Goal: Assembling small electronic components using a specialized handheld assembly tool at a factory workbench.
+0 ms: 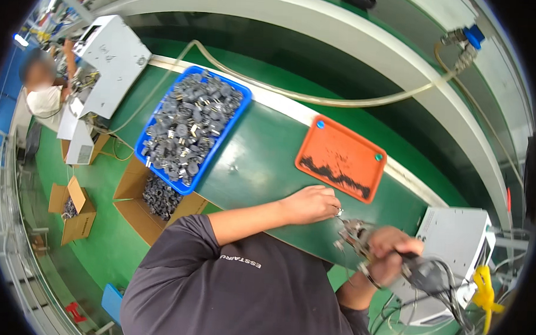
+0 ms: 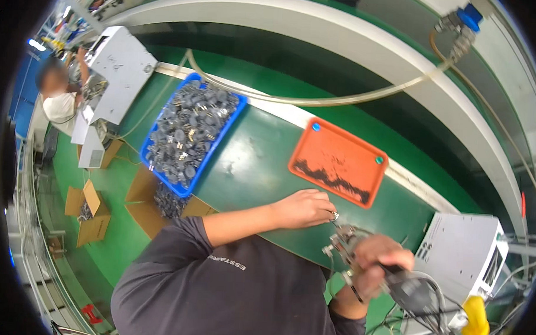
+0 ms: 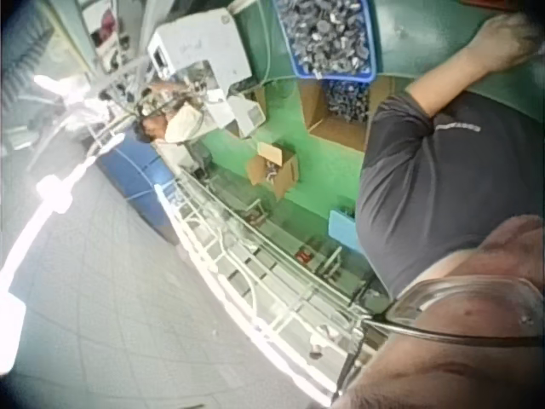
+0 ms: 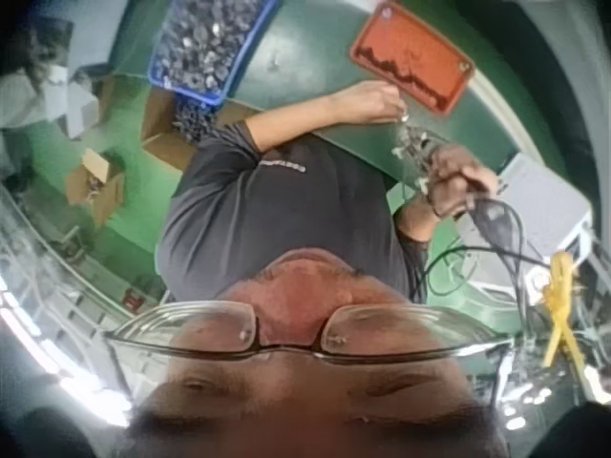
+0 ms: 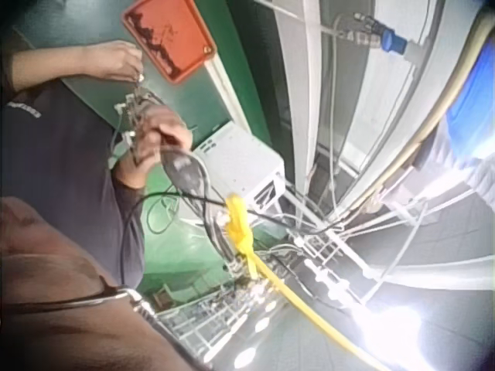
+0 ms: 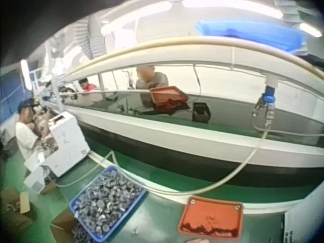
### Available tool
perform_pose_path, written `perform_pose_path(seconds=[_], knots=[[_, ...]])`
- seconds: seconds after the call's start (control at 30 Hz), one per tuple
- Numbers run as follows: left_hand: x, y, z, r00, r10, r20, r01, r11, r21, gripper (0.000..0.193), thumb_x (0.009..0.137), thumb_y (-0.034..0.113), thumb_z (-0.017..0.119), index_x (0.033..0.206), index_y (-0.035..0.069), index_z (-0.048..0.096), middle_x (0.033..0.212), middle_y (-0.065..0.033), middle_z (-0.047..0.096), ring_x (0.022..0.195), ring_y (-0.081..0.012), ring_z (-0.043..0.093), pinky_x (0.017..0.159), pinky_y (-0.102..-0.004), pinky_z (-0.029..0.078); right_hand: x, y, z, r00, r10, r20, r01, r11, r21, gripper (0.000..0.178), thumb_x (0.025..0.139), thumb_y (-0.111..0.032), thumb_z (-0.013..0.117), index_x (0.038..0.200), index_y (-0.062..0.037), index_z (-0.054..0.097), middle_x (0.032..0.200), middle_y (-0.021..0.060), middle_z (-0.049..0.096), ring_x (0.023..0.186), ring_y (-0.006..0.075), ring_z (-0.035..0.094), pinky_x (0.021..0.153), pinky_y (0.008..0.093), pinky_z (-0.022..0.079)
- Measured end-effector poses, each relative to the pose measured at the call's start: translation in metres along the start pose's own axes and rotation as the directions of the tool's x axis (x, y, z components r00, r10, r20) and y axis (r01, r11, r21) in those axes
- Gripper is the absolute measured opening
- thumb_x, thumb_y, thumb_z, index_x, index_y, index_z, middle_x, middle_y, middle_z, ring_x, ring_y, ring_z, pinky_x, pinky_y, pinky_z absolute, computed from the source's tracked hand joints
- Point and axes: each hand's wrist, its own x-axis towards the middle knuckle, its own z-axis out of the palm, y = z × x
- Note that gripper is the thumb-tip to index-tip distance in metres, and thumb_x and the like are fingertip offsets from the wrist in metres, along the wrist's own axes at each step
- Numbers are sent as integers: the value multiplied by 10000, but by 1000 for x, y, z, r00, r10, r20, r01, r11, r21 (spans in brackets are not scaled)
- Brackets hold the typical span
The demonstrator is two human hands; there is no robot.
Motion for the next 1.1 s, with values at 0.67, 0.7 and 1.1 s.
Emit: perform_pose_path(seconds=[0.67, 0.7, 1.1], knots=[[-99, -51, -313, 557, -535, -635, 815, 204, 543, 220, 829, 275, 775, 811, 56, 762, 890, -132, 736, 909, -338, 679, 849, -426, 538, 4, 6, -25, 995, -89, -52, 88, 996, -21, 378, 911, -304, 789, 1018, -60, 521, 609, 47, 550, 495, 189, 539, 484, 314, 452], [-103, -51, -312, 487, -604, -631, 852, 170, 495, 248, 829, 301, 770, 797, 56, 761, 890, -139, 732, 912, -348, 675, 858, -431, 535, 3, 6, -29, 995, -85, -53, 84, 996, -35, 382, 912, -307, 788, 1020, -59, 519, 607, 46, 545, 496, 187, 536, 486, 313, 450], [-233, -5, -250, 284, -37, -958, 944, 186, 272, 318, 925, 151, 686, 1225, 48, 669, 1180, -177, 614, 1100, -322, 591, 954, -438, 476, 21, 13, -46, 980, -169, 103, 177, 982, -72, 310, 1014, -282, 642, 1151, -45, 495, 672, 55, 497, 561, 174, 509, 526, 311, 444]])
